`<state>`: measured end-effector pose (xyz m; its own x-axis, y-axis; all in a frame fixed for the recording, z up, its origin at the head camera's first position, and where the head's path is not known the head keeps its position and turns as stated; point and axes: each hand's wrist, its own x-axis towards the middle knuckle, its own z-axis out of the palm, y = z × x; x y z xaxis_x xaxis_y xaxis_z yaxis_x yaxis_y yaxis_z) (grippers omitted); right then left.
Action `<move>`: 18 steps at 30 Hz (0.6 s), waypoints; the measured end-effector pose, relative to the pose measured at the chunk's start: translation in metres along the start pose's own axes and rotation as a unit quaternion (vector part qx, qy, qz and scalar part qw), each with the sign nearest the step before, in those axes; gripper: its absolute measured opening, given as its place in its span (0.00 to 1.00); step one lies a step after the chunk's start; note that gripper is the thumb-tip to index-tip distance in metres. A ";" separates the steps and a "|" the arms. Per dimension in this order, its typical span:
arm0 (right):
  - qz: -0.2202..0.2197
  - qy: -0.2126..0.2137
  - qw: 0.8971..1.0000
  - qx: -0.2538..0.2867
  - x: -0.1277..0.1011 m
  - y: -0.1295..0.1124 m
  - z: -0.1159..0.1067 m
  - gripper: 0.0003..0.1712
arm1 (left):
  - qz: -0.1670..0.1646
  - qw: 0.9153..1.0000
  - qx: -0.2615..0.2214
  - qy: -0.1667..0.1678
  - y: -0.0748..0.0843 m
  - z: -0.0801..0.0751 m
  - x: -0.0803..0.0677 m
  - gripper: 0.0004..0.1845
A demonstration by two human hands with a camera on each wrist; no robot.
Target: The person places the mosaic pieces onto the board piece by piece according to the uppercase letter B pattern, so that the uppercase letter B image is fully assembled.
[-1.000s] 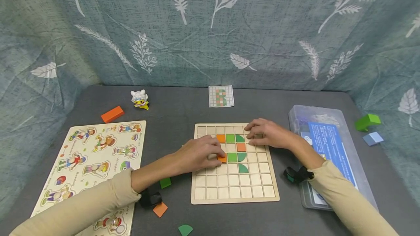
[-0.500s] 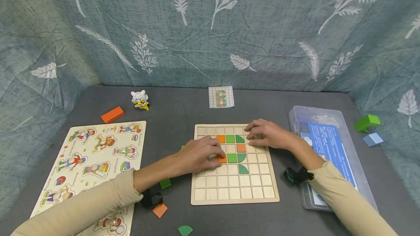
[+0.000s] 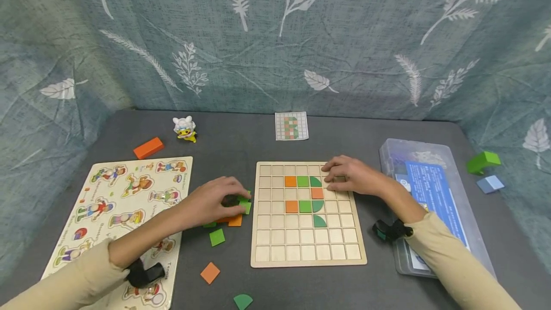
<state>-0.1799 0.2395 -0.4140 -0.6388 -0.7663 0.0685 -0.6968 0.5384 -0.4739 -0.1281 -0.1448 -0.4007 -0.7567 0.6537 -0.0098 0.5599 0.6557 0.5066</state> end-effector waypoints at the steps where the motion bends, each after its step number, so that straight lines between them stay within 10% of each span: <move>1: 0.002 0.000 1.000 0.000 0.000 0.000 0.000 0.09 | -0.005 1.000 0.005 0.000 -0.003 -0.002 -0.008 0.12; 9: 0.003 -0.001 1.000 -0.005 0.000 0.001 0.000 0.09 | -0.039 0.998 0.049 0.010 -0.008 -0.011 -0.060 0.13; 18: 0.003 0.000 1.000 0.005 -0.001 0.001 0.000 0.09 | -0.031 0.996 0.077 0.031 -0.010 -0.007 -0.075 0.13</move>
<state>-0.1803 0.2411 -0.4146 -0.6423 -0.7636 0.0655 -0.6901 0.5390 -0.4830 -0.0796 -0.2028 -0.3990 -0.8088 0.5877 0.0191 0.5522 0.7480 0.3682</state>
